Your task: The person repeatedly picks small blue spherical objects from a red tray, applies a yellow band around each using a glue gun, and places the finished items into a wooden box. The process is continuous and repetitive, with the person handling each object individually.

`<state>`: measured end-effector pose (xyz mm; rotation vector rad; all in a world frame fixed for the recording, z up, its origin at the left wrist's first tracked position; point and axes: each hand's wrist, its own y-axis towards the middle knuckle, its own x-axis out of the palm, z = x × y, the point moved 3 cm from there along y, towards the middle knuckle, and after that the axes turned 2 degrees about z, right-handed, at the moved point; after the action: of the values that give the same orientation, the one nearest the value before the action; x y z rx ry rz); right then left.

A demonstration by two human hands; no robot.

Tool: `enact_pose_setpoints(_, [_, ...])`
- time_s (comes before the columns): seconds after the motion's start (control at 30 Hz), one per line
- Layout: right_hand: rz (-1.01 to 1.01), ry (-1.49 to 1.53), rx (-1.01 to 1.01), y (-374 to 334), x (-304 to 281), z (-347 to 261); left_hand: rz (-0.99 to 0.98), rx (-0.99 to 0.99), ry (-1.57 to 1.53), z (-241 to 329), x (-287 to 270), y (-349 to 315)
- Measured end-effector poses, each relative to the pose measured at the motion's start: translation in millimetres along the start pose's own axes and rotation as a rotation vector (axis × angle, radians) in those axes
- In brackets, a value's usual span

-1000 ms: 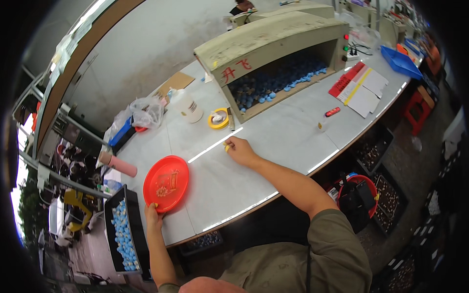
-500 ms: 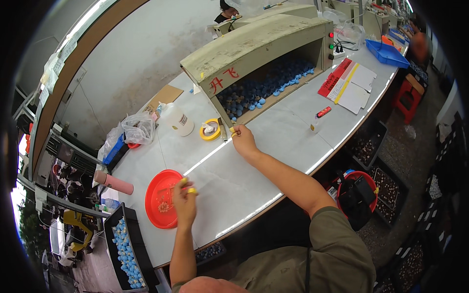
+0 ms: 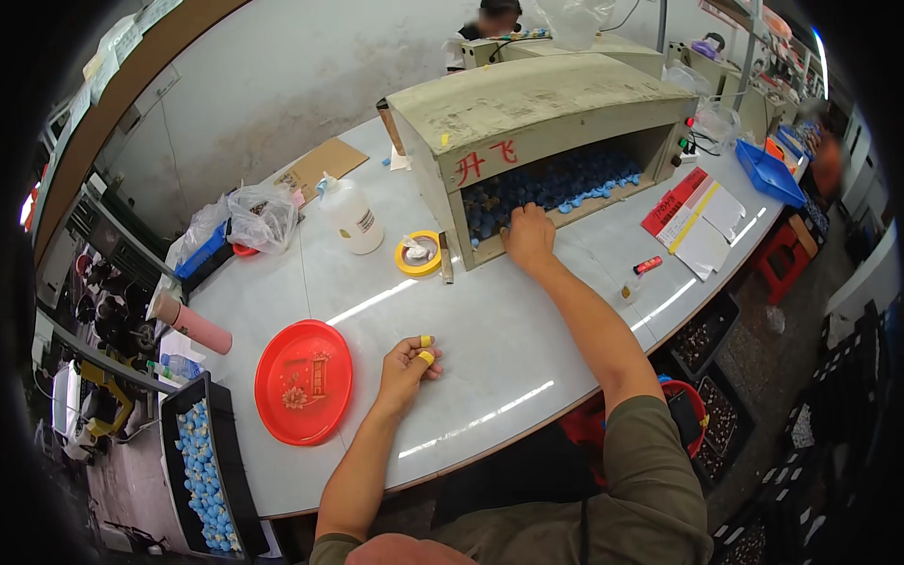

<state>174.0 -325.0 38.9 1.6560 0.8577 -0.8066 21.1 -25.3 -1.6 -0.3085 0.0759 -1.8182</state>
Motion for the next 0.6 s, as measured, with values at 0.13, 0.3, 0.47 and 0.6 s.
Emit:
enact_pose_setpoints(0.13, [0.030, -0.076, -0.063, 6, 6, -2, -0.016, -0.006, 0.003, -1, 4, 0])
enact_pose_setpoints(0.3, [0.228, 0.046, -0.092, -10, -13, -10, -0.024, 0.008, 0.011, -3, -1, 2])
enact_pose_setpoints(0.47, [0.042, 0.677, -0.153, -75, -28, -31, -0.060, -0.085, -0.143, -1, -3, -2])
enact_pose_setpoints(0.6, [-0.157, 0.971, -0.379, -139, -76, -81, -0.208, -0.246, -0.383, 5, 14, -10])
